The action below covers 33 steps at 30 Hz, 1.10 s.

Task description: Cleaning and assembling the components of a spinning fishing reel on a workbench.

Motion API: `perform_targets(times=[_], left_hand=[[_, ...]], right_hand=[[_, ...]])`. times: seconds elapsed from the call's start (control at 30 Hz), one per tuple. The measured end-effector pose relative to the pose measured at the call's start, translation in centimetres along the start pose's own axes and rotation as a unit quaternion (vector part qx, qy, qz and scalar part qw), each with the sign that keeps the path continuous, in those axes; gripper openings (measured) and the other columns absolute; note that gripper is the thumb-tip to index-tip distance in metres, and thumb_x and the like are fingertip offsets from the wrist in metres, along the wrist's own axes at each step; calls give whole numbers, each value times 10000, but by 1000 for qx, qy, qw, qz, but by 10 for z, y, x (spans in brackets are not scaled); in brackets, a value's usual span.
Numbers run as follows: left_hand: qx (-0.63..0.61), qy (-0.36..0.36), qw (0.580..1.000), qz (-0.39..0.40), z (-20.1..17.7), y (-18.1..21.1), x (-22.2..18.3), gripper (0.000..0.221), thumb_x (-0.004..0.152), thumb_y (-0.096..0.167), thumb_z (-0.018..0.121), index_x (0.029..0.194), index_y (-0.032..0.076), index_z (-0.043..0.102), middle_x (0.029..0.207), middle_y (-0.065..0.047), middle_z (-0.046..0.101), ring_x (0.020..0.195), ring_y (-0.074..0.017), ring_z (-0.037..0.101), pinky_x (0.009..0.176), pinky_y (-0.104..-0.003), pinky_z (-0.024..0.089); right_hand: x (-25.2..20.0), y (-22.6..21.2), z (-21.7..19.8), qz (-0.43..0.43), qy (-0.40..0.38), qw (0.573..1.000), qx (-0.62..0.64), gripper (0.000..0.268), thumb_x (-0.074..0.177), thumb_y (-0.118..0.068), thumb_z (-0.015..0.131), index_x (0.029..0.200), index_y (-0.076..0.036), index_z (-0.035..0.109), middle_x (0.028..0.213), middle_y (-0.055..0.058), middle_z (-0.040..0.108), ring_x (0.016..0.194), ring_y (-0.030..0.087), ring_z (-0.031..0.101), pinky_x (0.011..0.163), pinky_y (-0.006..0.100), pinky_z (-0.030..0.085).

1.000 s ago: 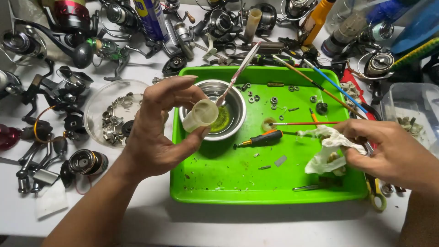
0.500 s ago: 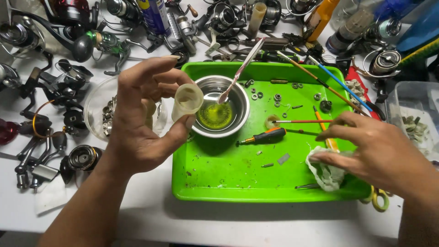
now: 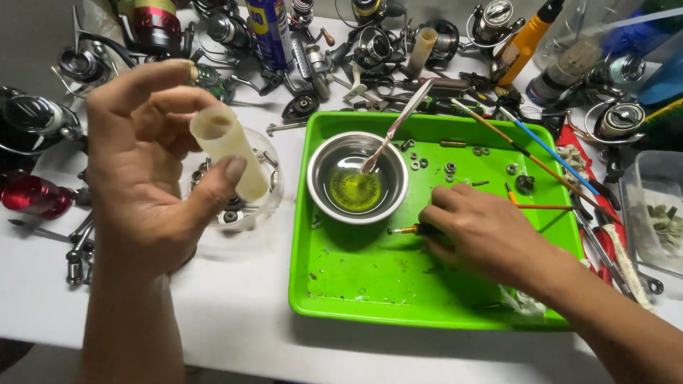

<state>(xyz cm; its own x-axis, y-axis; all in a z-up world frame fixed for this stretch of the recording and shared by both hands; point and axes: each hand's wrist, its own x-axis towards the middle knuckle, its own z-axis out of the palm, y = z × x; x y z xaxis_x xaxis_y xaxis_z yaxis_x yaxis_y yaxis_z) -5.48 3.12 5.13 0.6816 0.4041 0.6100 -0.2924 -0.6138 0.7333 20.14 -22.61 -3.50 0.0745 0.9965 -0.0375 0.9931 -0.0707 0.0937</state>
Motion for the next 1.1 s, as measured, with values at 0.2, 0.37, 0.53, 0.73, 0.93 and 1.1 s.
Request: perform_targets(times=[0.2,0.37,0.53,0.73,0.93,1.1], left_hand=[[234,-217,934,-159,6,-1,-34,719,837,269,772,1469,205,435,1079,-53,696,724,-187,694,612,-370,612],[313,-247,911,-104,26,-24,-57,689,888,250,736,1482,161,399,1193,-135,576,803,-349,693,722,-526,573],[364,-265,886,-111,21,-26,-39,698,892,347,737,1482,145,423,1195,-102,561,923,-327,679,762,-535,599],[420,-199,883,-75,1,-61,46,472,938,384,716,1331,145,611,1206,-88,655,1060,-275,607,875,-450,543],[579,-174,776,-180,-46,-110,113,694,877,356,733,1480,89,517,1399,-243,506,1219,-466,476,1009,-601,429],[640,-296,689,-166,-44,-153,120,605,873,442,671,1396,152,583,1358,-232,592,1232,-446,522,961,-581,494]], right_hand=[[-41,24,-20,148,35,969,193,307,811,-314,755,1066,-160,684,979,23,755,843,192,727,781,371,595],[-53,32,-24,214,58,947,232,217,818,-282,742,1008,-177,735,930,-7,780,796,167,714,758,344,559],[-50,29,-27,219,61,939,259,214,819,-275,753,1005,-169,750,960,-11,795,827,163,725,794,330,567],[-29,22,-44,194,112,948,226,231,854,-294,724,1048,-169,737,964,-6,799,816,168,746,778,331,547],[-14,23,-57,198,138,937,253,223,852,-245,727,1037,-119,734,926,22,792,776,173,728,739,324,552],[-14,25,-44,192,105,944,248,239,857,-297,726,1049,-155,734,972,16,799,819,183,749,757,344,565]])
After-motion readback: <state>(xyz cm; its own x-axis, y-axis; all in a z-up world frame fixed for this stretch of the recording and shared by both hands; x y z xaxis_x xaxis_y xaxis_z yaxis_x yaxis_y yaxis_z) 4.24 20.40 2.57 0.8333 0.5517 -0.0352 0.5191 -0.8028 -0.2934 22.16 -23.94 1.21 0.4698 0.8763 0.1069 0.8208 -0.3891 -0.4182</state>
